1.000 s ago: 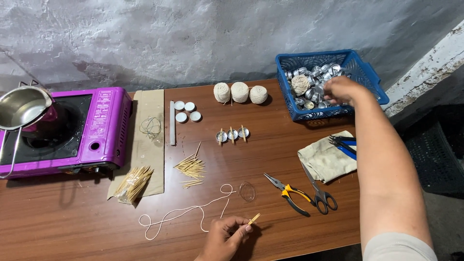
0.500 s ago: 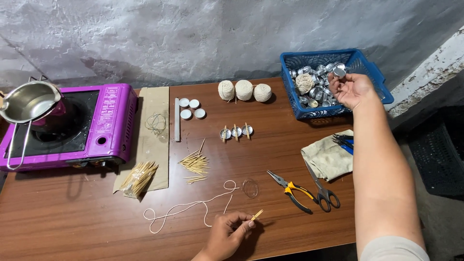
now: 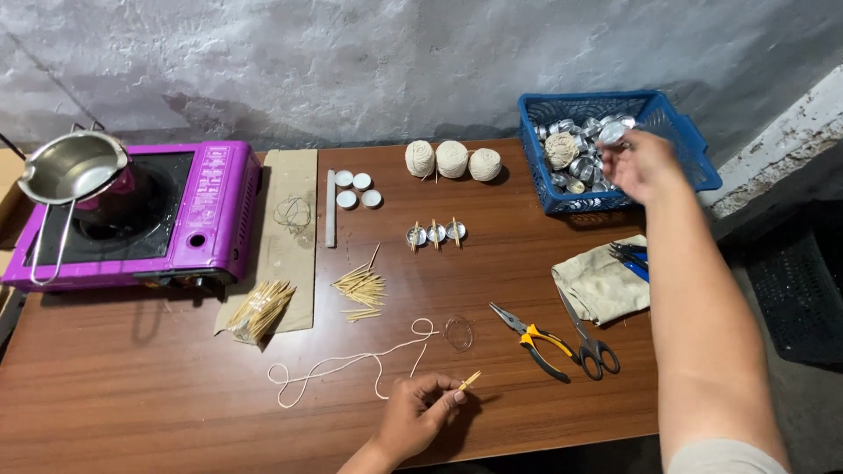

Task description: Assembling candle wick holders by tying string to toothpicks and cutting them to size using pliers.

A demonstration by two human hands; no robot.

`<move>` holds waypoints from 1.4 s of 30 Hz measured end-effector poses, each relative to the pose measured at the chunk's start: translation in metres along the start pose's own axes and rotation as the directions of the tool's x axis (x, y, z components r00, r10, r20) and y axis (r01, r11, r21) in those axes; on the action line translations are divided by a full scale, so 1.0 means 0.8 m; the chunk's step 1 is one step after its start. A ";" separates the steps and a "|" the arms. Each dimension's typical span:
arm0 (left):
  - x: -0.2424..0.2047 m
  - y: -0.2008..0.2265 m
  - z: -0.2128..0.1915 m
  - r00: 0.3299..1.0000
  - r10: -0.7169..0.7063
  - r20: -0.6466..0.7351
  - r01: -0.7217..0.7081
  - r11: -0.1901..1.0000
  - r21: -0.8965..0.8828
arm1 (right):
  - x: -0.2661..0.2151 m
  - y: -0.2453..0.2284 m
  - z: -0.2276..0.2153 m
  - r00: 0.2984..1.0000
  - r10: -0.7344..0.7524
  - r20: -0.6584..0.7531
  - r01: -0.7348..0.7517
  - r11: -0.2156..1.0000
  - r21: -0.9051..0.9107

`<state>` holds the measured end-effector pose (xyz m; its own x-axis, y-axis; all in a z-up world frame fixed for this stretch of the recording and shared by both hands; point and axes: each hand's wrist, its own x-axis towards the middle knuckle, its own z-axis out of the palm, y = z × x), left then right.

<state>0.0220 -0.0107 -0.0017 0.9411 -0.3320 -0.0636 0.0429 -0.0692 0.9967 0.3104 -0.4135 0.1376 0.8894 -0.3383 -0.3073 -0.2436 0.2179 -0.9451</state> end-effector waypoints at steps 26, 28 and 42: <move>-0.010 -0.010 0.005 0.999 0.045 0.001 -0.045 0.999 -0.016 | -0.062 0.228 0.128 0.733 -0.367 0.572 0.670 0.243 -0.702; -0.009 -0.011 0.006 0.999 0.038 0.000 -0.038 0.999 -0.005 | -0.066 0.227 0.130 0.733 -0.383 0.562 0.669 0.258 -0.697; -0.011 -0.012 0.003 0.999 -0.012 -0.033 0.008 0.993 -0.122 | -0.106 0.193 0.137 0.812 -0.272 0.517 0.583 0.316 -0.749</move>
<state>0.0124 -0.0092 -0.0111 0.9510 -0.3003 -0.0740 0.0910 0.0429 0.9949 0.2395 -0.2512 0.0302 0.9881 0.1393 0.0647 0.1515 -0.8137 -0.5612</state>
